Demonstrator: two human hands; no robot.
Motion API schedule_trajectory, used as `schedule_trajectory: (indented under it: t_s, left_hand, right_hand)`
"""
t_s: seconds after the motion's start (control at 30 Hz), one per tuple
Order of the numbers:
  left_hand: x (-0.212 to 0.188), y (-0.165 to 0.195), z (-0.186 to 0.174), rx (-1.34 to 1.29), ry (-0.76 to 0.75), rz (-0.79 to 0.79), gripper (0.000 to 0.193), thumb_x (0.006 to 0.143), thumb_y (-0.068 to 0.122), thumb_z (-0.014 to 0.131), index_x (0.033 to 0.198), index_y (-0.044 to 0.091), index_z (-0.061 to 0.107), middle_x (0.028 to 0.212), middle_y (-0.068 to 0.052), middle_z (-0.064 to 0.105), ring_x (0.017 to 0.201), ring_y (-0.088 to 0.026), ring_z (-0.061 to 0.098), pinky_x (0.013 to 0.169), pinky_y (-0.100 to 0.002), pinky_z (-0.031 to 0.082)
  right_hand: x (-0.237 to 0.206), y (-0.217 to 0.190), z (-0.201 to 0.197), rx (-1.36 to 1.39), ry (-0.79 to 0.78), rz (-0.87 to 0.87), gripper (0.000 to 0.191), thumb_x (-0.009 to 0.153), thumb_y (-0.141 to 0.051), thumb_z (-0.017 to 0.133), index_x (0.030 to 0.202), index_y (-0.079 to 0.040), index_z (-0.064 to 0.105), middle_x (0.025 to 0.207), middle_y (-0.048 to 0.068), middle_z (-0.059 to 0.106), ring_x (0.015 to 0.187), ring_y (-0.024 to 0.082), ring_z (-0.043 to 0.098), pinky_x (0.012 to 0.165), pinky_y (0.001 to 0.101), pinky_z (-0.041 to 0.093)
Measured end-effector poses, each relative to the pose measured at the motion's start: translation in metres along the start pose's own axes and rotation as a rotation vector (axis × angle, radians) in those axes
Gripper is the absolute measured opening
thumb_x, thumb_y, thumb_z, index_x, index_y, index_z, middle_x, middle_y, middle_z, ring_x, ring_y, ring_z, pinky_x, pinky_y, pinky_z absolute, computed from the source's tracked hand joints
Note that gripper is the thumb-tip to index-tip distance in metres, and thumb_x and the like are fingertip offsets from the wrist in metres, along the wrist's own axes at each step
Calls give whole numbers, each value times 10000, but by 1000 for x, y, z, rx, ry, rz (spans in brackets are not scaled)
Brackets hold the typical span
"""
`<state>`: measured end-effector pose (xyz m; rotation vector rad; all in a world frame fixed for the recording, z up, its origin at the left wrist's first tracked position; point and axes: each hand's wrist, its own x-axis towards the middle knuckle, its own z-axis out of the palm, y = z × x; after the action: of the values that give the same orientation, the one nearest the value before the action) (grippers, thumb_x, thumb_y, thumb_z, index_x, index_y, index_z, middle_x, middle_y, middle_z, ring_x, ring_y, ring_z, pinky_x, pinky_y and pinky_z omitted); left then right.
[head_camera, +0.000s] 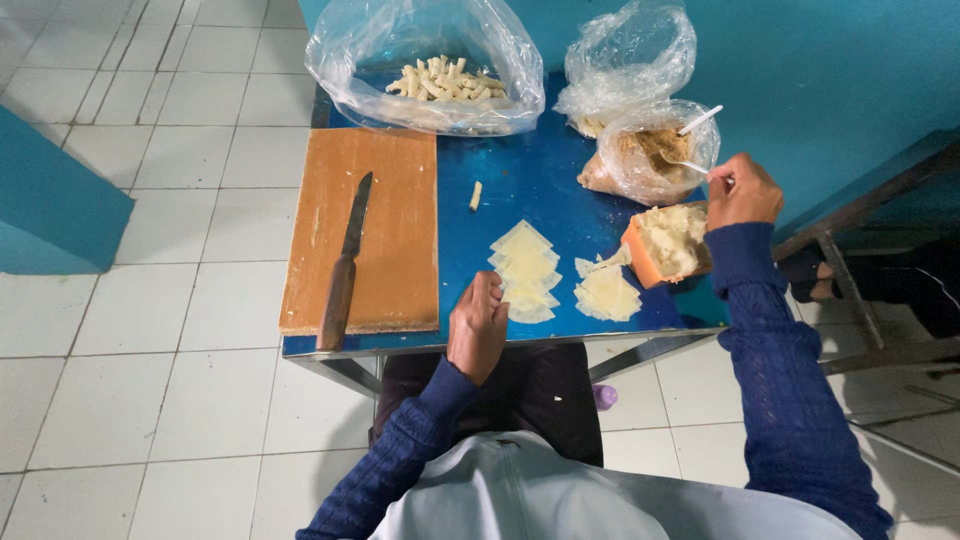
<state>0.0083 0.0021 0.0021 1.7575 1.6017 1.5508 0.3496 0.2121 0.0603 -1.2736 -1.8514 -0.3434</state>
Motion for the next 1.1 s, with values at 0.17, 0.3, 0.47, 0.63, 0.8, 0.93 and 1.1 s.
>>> schedule_trajectory:
  t_s: [0.17,0.3,0.47,0.63,0.8,0.93,1.1]
  left_hand:
    - [0,-2,3,-7,17,1,381,798,-95,677,1136,12,539,874,-126,601,713,-259,637,631,-366,532]
    - [0,-5,5,-14,39,11,380,801,-99,663,1141,13,538,883,-125,607,724,-260,640,645,-364,537]
    - [2,-7,6,-49,29,-28,355,825,-94,654,1139,17,531,864,-114,615,717,-243,654,641,-354,535]
    - [3,-7,6,-65,31,-21,386,807,-104,659,1147,12,518,846,-107,604,721,-234,637,661,-333,541]
    - [7,-8,5,-153,14,-35,385,813,-122,654,1147,3,510,845,-94,600,709,-171,631,636,-274,537]
    - [10,-9,5,-246,-42,-77,367,844,-112,649,1154,-9,482,835,-86,605,690,-127,628,606,-246,519]
    - [15,-9,8,-328,-64,-129,341,861,-107,639,1148,-19,477,845,-88,624,718,-114,646,614,-237,536]
  right_hand:
    - [-11,-21,-17,-26,31,-43,155,982,8,764,897,-52,649,893,85,691,785,243,661,724,398,524]
    - [-32,-55,-40,62,58,-31,140,1025,-14,765,956,-44,647,958,100,691,848,248,670,747,391,526]
    - [-82,-120,-53,210,-34,11,83,961,-47,754,997,-68,682,1029,89,723,882,268,686,802,381,538]
    - [-125,-175,-42,352,-161,-39,122,886,2,764,935,-51,667,998,90,720,907,285,672,774,373,530]
    - [-131,-178,-34,389,-164,-159,222,790,88,766,923,-45,648,1005,86,718,927,295,677,773,375,536]
    - [-124,-167,-32,395,-141,-312,240,788,129,734,931,-47,653,1008,60,719,957,279,684,805,376,541]
    - [-120,-158,-34,365,-137,-471,217,789,124,715,910,-49,664,1018,72,726,937,266,691,805,388,526]
